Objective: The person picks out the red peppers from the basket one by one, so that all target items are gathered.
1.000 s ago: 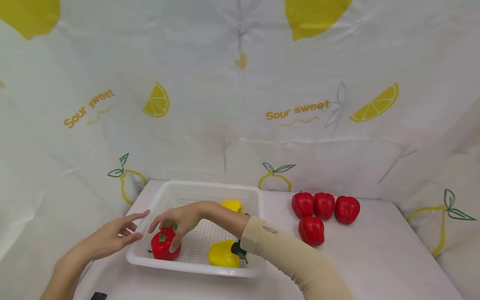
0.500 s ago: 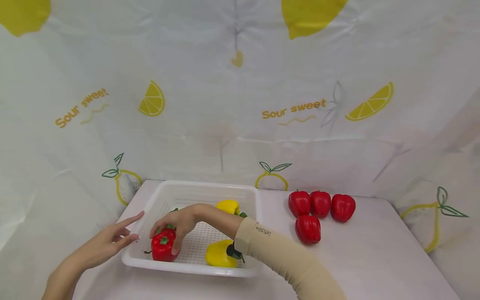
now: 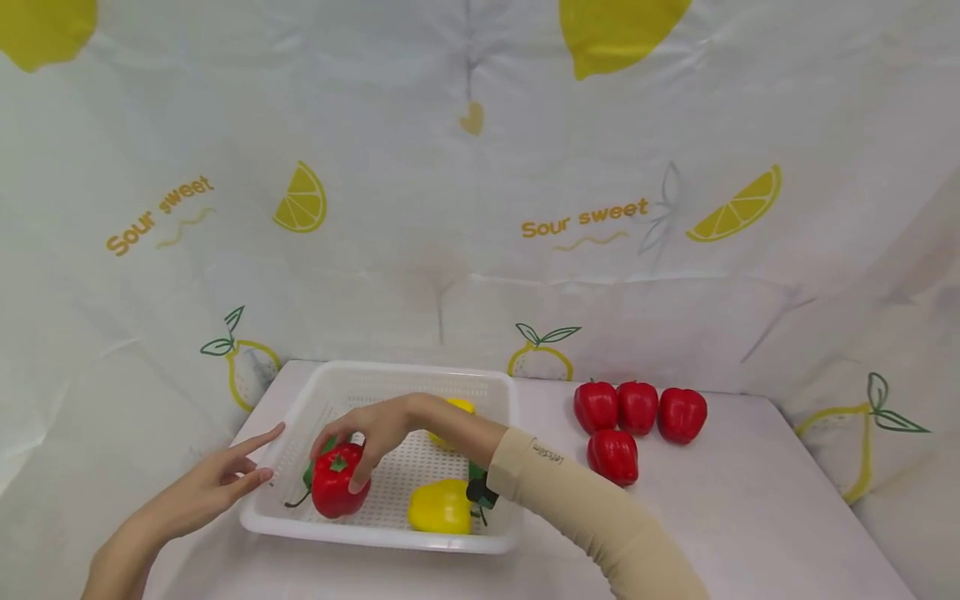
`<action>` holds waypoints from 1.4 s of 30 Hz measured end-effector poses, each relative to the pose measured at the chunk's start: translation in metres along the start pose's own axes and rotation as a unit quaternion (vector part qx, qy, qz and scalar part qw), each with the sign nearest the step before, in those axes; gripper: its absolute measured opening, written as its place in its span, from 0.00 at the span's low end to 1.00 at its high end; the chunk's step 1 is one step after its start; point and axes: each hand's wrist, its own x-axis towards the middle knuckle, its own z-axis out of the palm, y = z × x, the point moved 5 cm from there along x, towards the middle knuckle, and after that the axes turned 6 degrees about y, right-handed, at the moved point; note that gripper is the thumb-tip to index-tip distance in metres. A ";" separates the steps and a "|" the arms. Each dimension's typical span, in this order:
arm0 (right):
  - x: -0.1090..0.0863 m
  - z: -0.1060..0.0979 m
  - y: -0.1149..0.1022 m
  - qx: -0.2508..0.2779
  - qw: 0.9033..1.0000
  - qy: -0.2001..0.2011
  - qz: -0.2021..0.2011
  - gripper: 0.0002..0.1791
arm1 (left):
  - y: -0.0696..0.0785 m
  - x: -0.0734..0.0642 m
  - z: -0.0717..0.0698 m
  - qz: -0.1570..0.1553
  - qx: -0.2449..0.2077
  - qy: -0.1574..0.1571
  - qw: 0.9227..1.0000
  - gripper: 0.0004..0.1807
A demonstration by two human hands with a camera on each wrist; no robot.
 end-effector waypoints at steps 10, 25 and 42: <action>-0.034 -0.033 -0.012 0.020 0.998 0.056 -0.007 0.43 | 0.001 -0.001 0.002 -0.004 -0.003 -0.001 1.000 0.40; -0.104 -0.063 -0.006 0.070 0.985 0.156 -0.011 0.39 | -0.001 -0.003 0.002 0.015 -0.010 0.000 1.000 0.39; -0.182 -0.078 -0.018 0.116 0.954 0.274 -0.047 0.39 | -0.001 -0.004 0.003 0.021 -0.007 0.004 1.000 0.38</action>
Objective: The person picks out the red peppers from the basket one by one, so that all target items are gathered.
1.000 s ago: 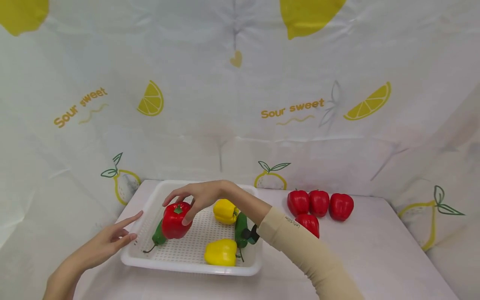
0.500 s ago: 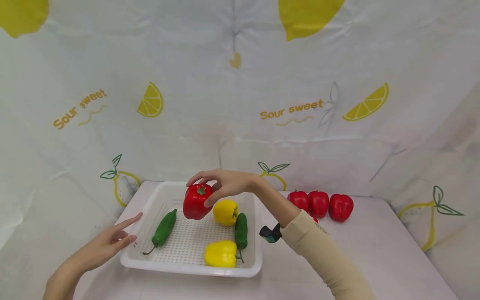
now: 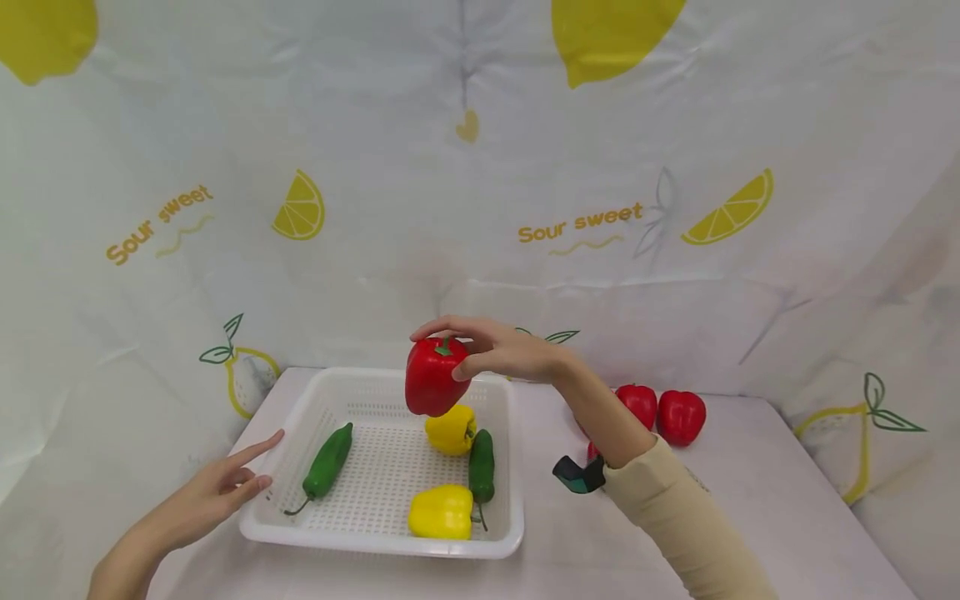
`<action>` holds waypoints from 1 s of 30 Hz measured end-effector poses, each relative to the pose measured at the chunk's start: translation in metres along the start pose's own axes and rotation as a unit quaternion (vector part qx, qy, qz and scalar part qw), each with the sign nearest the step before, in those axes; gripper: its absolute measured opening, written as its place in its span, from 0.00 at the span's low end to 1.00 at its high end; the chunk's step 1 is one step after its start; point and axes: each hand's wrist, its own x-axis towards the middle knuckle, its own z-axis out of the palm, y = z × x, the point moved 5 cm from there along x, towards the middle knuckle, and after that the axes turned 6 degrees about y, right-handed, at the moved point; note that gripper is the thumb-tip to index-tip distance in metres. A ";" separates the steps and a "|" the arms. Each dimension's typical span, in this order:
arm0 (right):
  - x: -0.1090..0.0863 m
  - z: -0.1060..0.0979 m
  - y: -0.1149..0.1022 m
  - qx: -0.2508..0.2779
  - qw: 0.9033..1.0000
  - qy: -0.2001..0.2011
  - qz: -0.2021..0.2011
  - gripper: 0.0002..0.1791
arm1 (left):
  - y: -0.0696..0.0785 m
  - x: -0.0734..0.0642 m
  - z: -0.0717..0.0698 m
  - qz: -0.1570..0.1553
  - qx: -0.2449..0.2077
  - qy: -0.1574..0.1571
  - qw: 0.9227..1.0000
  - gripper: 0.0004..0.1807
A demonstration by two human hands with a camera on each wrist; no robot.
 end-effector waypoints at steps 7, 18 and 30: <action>-0.022 -0.011 -0.006 0.031 0.998 0.038 -0.027 0.36 | -0.001 -0.001 0.001 -0.001 -0.001 0.003 1.000 0.38; -0.064 -0.027 0.008 0.060 0.993 0.100 0.004 0.28 | 0.001 -0.001 0.001 0.004 -0.008 0.003 1.000 0.38; -0.114 -0.035 0.025 0.026 0.989 0.142 0.006 0.23 | 0.001 -0.001 0.001 -0.004 -0.002 0.007 1.000 0.38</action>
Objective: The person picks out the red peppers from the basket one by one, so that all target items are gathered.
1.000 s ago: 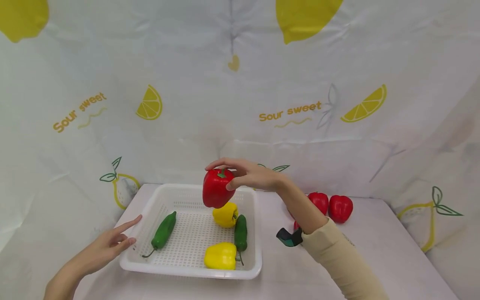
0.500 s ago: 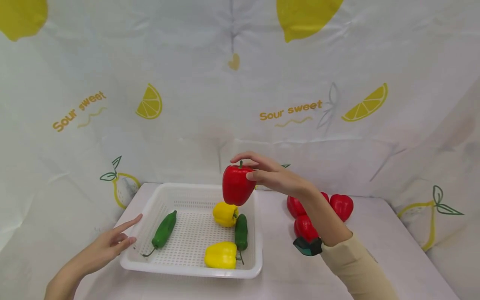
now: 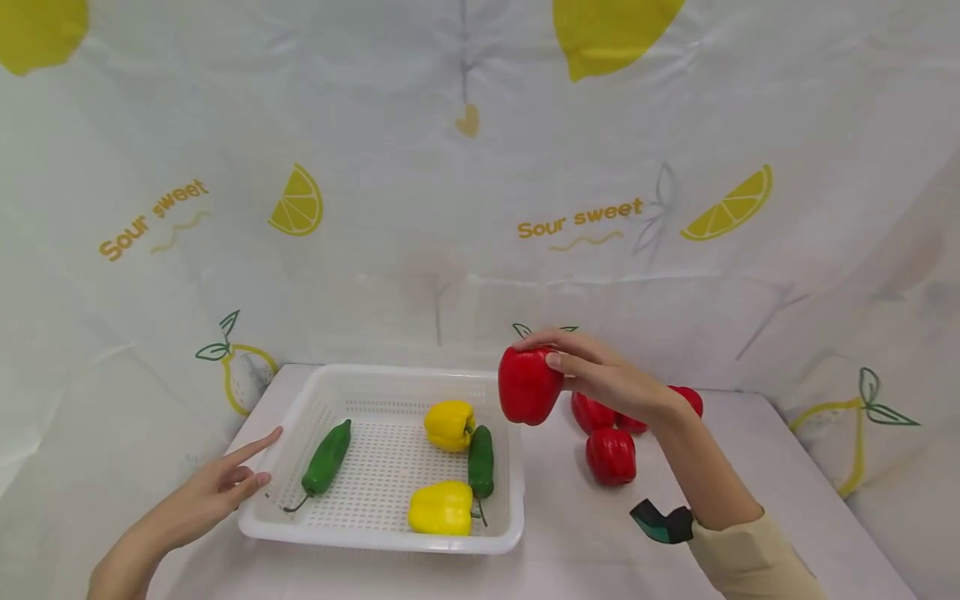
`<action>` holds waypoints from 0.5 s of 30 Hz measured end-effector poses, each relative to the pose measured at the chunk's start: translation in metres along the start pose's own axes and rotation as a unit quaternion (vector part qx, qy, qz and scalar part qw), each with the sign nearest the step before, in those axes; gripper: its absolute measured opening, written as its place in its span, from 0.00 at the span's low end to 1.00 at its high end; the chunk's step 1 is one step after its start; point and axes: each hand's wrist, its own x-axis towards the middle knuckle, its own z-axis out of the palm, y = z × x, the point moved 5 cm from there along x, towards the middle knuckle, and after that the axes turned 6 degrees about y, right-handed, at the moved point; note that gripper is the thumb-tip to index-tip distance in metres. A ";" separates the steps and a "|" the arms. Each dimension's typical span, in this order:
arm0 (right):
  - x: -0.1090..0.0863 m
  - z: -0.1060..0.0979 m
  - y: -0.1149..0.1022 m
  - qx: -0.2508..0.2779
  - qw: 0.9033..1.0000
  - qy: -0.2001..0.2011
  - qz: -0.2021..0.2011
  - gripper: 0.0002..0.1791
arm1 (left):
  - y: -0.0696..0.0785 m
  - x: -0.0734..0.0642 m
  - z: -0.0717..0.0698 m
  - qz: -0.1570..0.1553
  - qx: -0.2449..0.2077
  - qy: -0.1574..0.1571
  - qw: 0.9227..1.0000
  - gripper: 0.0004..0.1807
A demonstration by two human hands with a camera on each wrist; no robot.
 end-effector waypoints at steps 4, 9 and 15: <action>-0.013 -0.007 0.007 0.023 1.000 0.001 0.004 0.24 | 0.000 0.000 0.000 -0.004 0.002 -0.001 1.000 0.38; -0.030 -0.016 0.018 0.058 0.998 0.002 0.006 0.26 | -0.001 0.001 0.001 -0.013 -0.010 -0.012 1.000 0.39; -0.048 -0.026 0.030 0.076 0.997 0.006 0.018 0.27 | -0.002 0.002 0.001 -0.014 -0.011 -0.016 1.000 0.39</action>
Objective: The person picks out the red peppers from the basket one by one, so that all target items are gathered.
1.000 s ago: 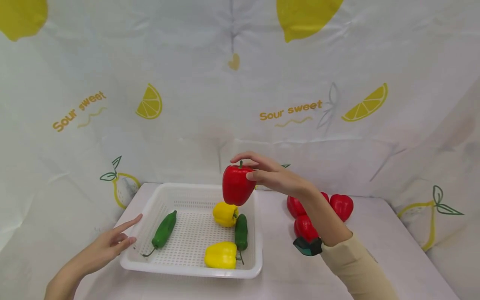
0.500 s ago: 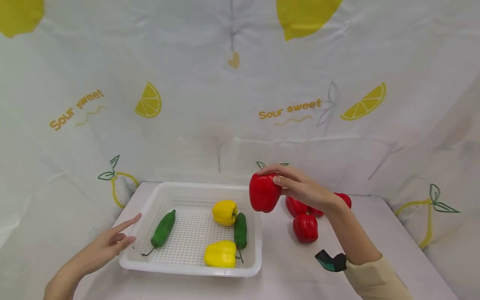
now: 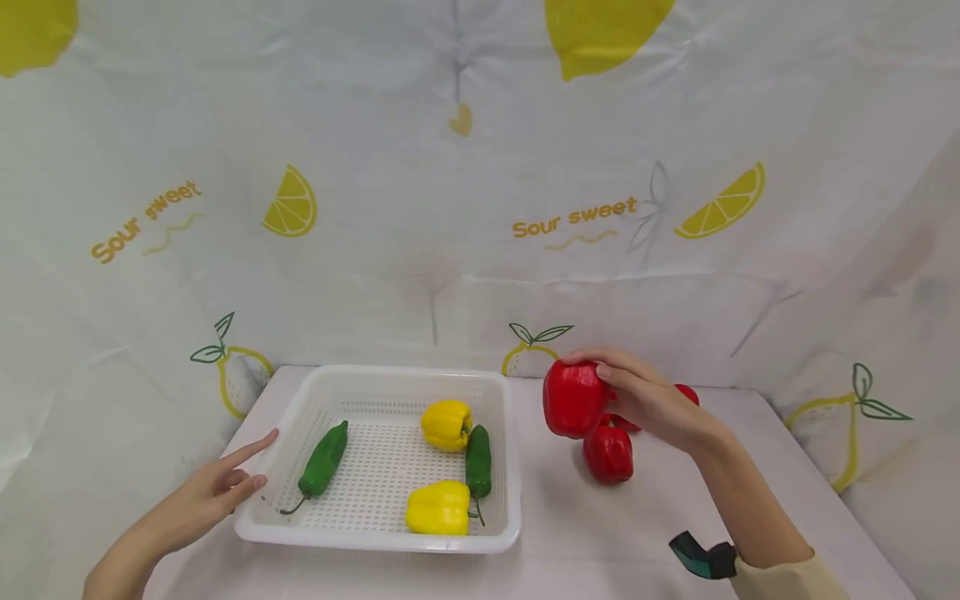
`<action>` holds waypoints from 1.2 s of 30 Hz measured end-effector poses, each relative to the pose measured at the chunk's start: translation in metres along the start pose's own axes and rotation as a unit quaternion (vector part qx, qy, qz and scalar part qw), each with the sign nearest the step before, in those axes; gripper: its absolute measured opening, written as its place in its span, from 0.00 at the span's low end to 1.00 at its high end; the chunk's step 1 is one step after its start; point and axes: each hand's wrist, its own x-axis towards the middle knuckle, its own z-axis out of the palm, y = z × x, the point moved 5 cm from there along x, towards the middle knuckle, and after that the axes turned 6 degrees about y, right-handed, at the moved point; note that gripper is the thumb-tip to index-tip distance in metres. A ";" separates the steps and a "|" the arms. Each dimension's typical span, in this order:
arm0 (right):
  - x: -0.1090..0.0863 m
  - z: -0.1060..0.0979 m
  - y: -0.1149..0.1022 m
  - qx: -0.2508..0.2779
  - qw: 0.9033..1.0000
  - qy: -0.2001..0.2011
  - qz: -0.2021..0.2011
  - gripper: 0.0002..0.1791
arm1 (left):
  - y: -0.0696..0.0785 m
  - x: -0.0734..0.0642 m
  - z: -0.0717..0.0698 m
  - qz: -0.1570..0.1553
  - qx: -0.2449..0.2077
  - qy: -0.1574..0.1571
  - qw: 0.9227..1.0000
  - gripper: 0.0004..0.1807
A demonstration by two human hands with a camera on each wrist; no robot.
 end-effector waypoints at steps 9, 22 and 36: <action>-0.023 -0.011 0.014 -0.054 0.997 0.048 0.008 0.31 | -0.001 0.000 0.000 0.002 0.003 0.001 1.000 0.39; -0.051 -0.028 0.037 -0.162 0.978 0.125 0.032 0.46 | 0.000 -0.002 -0.001 0.001 0.007 0.000 1.000 0.39; -0.091 -0.068 0.080 -0.236 0.954 0.150 0.112 0.51 | 0.002 -0.002 0.000 0.020 -0.011 0.006 1.000 0.38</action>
